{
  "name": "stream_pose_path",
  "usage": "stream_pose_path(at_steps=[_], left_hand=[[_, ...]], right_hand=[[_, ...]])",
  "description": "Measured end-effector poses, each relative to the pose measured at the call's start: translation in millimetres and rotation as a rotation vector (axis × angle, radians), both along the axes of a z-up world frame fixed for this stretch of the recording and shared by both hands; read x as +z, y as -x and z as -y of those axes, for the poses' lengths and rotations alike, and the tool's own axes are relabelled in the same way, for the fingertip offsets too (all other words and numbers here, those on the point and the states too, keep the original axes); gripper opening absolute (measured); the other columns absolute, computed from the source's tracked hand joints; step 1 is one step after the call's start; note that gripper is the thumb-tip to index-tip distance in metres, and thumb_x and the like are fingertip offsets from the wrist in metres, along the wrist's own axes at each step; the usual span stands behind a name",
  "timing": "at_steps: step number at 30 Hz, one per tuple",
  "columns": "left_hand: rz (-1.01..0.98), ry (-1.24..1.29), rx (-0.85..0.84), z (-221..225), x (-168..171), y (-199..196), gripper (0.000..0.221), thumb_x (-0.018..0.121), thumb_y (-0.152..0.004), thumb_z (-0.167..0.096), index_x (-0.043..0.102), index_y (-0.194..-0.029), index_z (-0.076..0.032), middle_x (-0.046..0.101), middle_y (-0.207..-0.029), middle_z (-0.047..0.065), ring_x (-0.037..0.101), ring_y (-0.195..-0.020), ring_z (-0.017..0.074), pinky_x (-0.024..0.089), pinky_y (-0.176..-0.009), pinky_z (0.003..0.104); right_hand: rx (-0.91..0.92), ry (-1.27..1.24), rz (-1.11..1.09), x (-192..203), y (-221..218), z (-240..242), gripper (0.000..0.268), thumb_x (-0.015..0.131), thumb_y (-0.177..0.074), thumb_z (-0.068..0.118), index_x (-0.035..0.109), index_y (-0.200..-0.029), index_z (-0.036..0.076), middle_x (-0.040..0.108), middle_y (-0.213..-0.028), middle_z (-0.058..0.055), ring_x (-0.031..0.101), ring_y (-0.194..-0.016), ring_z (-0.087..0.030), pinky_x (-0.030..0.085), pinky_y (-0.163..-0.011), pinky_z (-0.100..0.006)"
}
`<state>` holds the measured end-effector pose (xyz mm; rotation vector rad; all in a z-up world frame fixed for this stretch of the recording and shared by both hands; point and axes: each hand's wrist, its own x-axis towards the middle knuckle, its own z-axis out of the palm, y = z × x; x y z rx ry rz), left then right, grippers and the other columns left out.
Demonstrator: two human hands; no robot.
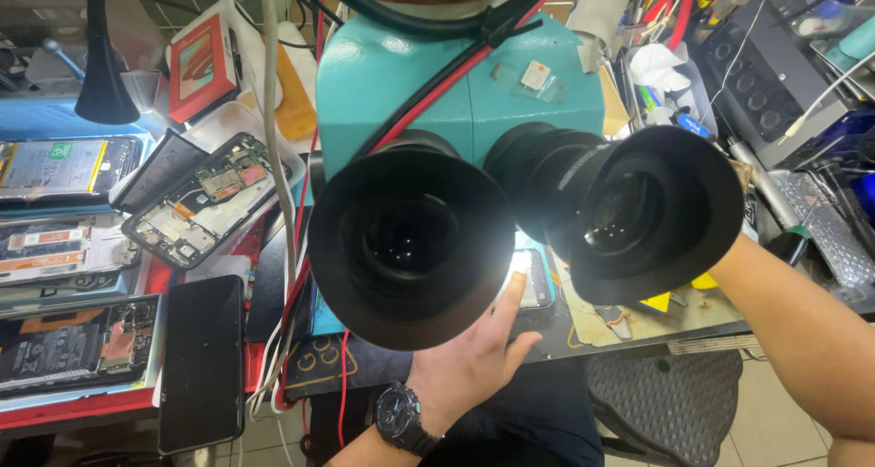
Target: The person inserts a SIM tray into a smartphone, places the phone on a workspace, and kemudian wipes the back camera lens area with a cloth.
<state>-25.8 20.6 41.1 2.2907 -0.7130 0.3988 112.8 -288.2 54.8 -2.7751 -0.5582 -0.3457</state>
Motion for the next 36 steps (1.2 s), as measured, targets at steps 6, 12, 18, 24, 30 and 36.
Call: stream_pose_path(at_steps=[6, 12, 18, 24, 30, 36], left_hand=[[-0.047, -0.01, -0.029, 7, -1, -7, 0.071, 0.076, -0.086, -0.035, 0.05, -0.144, -0.002, 0.062, -0.137, 0.015, 0.058, -0.124, 0.0351, 0.047, -0.101, 0.044], [-0.067, -0.002, -0.033, 6, -3, -7, 0.072, 0.076, -0.087, -0.035, 0.049, -0.146, -0.002, 0.063, -0.136, 0.015, 0.06, -0.122, 0.0343, 0.049, -0.1, 0.042], [-0.053, -0.031, -0.007, 3, -4, -4, 0.077, 0.076, -0.086, -0.037, 0.048, -0.149, -0.003, 0.063, -0.135, 0.014, 0.059, -0.123, 0.0327, 0.048, -0.102, 0.044], [-0.009, -0.042, 0.003, 3, -4, -1, 0.075, 0.076, -0.085, -0.038, 0.049, -0.146, -0.004, 0.062, -0.137, 0.014, 0.057, -0.126, 0.0343, 0.046, -0.103, 0.045], [-0.048, -0.013, -0.008, 2, -3, 2, 0.073, 0.075, -0.086, -0.037, 0.05, -0.146, -0.004, 0.062, -0.14, 0.013, 0.058, -0.127, 0.0327, 0.049, -0.1, 0.041], [-0.006, 0.009, 0.002, -1, 0, 8, 0.07, 0.076, -0.087, -0.039, 0.052, -0.144, -0.005, 0.062, -0.141, 0.012, 0.065, -0.12, 0.0316, 0.055, -0.092, 0.039]], right_hand=[[-0.01, -0.009, -0.018, -1, -2, 5, 0.028, 0.082, -0.075, 0.016, 0.075, -0.101, 0.007, 0.075, -0.098, -0.005, 0.069, -0.091, -0.017, 0.053, -0.085, -0.034], [-0.017, -0.015, -0.027, 1, -4, 5, 0.027, 0.083, -0.075, 0.014, 0.075, -0.1, 0.007, 0.076, -0.096, -0.005, 0.069, -0.089, -0.017, 0.054, -0.083, -0.033], [-0.027, -0.015, -0.027, 4, -5, 0, 0.025, 0.083, -0.075, 0.012, 0.076, -0.098, 0.006, 0.076, -0.094, -0.005, 0.069, -0.087, -0.016, 0.055, -0.082, -0.032], [-0.031, -0.02, -0.035, 6, -10, 4, 0.024, 0.083, -0.074, 0.011, 0.076, -0.097, 0.005, 0.076, -0.092, -0.005, 0.07, -0.086, -0.015, 0.056, -0.08, -0.032], [-0.047, -0.023, -0.044, 13, -17, 3, 0.023, 0.083, -0.074, 0.009, 0.076, -0.095, 0.005, 0.077, -0.09, -0.005, 0.07, -0.084, -0.014, 0.057, -0.078, -0.031], [-0.024, -0.082, -0.093, 31, -1, -5, 0.021, 0.084, -0.074, 0.007, 0.077, -0.094, 0.004, 0.077, -0.088, -0.005, 0.07, -0.082, -0.014, 0.057, -0.077, -0.03]])
